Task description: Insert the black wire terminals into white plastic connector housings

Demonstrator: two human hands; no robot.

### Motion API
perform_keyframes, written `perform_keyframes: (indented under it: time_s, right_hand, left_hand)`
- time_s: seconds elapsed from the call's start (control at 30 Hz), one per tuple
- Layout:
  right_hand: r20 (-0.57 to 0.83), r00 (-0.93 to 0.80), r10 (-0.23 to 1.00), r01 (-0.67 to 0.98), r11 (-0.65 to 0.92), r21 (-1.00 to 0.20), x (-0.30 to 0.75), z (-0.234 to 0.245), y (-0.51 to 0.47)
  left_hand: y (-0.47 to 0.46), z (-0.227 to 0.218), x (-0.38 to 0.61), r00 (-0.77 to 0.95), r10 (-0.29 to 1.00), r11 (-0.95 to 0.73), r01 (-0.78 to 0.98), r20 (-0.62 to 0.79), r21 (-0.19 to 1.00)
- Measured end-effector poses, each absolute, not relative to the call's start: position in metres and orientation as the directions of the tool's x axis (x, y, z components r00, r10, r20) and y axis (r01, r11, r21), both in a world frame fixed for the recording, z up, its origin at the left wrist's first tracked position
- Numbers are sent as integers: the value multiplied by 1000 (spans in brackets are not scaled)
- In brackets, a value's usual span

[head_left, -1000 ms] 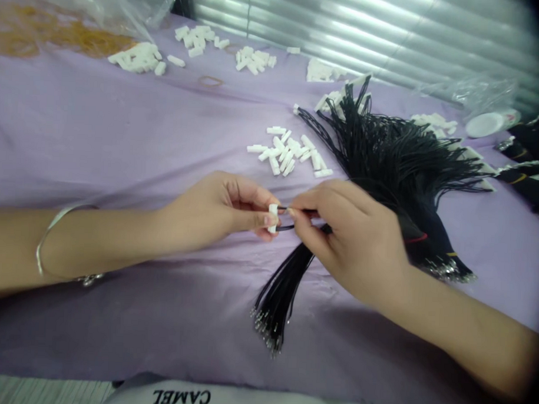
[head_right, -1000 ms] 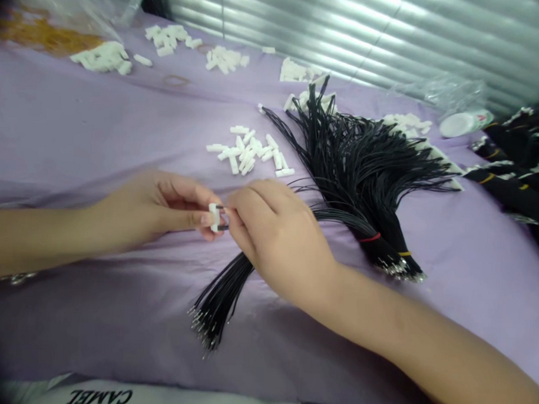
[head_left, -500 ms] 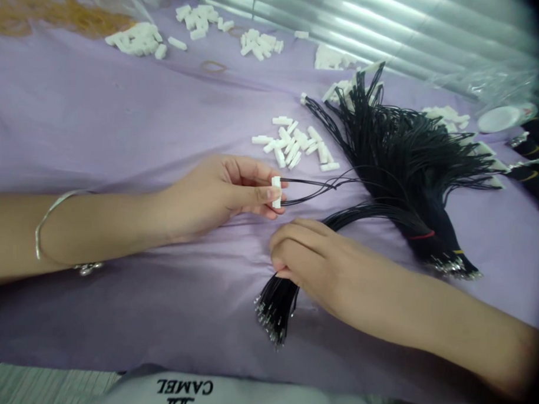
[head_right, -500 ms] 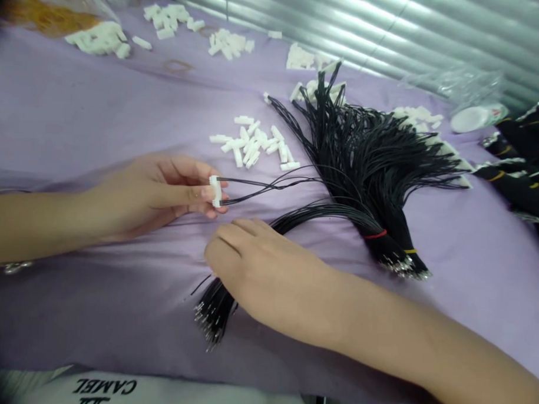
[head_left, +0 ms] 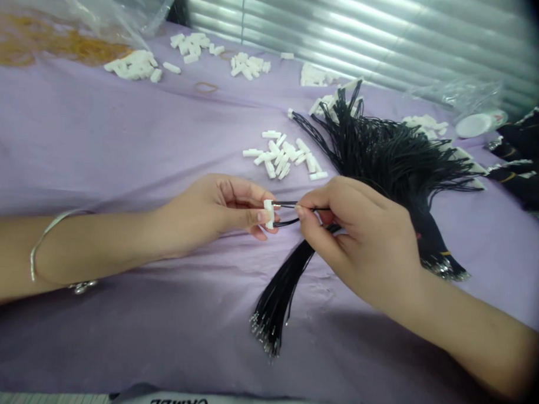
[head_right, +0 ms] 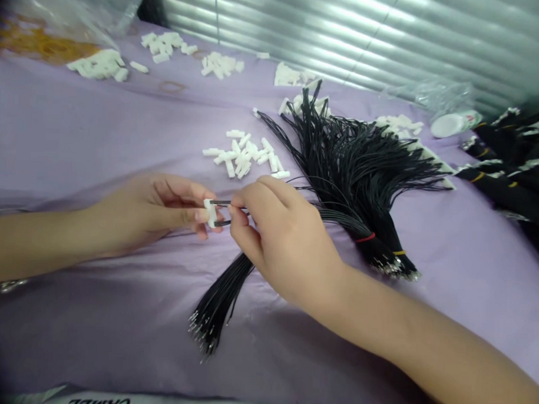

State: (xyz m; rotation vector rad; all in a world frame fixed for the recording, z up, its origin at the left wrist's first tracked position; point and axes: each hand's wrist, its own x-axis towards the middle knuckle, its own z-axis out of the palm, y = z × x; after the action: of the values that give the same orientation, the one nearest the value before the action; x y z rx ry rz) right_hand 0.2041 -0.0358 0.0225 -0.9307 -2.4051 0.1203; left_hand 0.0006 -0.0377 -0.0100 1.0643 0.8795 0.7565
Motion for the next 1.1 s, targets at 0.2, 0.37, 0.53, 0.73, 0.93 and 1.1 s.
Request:
perform_keyframes:
  time_s: [0.2,0.37,0.53,0.73,0.93,1.1]
  right_hand:
    - [450,-627,636,596,764,-249,202,23,-36]
    - [450,-652,610,570,786,-239,203,23,-36]
    - [440,-666,602,561,793,-236,205,22,-36]
    - [450,-667,594,542,801,-254,206,22,-35]
    - [457,-668,587,540,806,-244,200,11,-36]
    - [483,-691,538,554,823,-124,204,24,-37]
  left_hand:
    - [-39,-9,0,452,858,320,-95,-246,943]
    - [-39,-4,2,455,850,334,-81,-263,939]
    - [-39,-2,3,461,846,339,-79,-268,937]
    - [-39,0,4,449,846,356,-75,-287,931]
    - [-39,4,7,461,849,304,-24,-259,952]
    - [-41,-1,5,422,882,266,-79,-210,961]
